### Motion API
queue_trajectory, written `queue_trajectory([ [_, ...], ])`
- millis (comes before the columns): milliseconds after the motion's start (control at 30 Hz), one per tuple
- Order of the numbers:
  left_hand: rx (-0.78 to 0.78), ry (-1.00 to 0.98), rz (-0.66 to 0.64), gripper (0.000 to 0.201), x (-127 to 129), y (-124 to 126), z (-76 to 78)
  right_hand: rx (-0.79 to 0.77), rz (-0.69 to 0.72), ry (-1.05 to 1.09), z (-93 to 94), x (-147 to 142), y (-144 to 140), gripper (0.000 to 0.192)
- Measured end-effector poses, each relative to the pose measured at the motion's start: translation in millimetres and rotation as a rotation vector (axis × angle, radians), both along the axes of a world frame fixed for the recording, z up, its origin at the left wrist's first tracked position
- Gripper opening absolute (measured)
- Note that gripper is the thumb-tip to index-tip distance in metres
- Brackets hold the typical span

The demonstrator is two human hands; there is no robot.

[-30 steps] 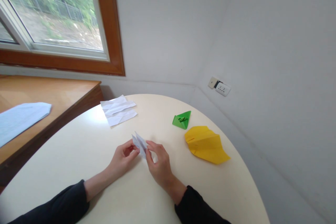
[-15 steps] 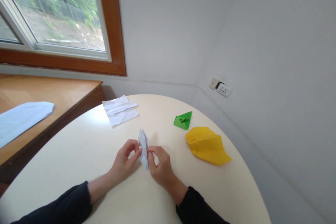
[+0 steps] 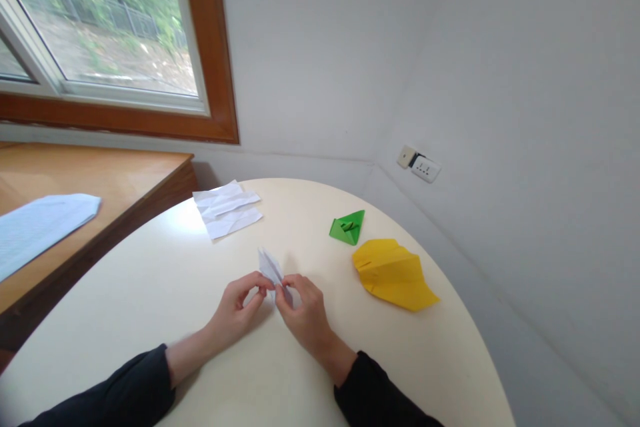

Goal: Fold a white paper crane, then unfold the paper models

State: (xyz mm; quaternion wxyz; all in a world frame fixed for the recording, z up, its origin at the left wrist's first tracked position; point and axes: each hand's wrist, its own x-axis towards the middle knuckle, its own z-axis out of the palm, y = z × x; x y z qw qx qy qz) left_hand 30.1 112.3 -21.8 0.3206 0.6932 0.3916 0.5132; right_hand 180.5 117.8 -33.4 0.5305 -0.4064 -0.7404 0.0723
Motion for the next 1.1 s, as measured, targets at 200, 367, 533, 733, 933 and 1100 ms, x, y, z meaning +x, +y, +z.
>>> queue_trajectory([
  [200, -0.08, -0.008, 0.002, 0.018, 1.2, 0.7, 3.1, 0.204, -0.01, -0.127, 5.5, 1.0, 2.3, 0.014],
  [367, -0.164, -0.027, 0.039, 0.02, 1.9, 4.7, -1.9, 0.254, 0.038, -0.212, 7.6, 1.9, 3.5, 0.017],
  [533, -0.174, -0.086, 0.056, 0.02, 2.0, 6.7, -2.5, 0.245, 0.067, -0.272, 8.0, 2.3, 1.6, 0.02],
  [733, -0.184, -0.132, 0.059, 0.017, 1.5, 6.0, -0.1, 0.217, 0.102, -0.262, 7.3, 3.3, -0.7, 0.027],
  [933, -0.197, -0.151, 0.037, 0.017, 0.3, 5.9, -1.5, 0.186, -0.016, -0.088, 4.8, 1.5, -1.4, 0.034],
  [1100, -0.204, -0.127, 0.031, 0.017, -0.5, 5.4, -0.5, 0.03, -0.044, 0.047, 4.8, 0.6, -1.9, 0.036],
])
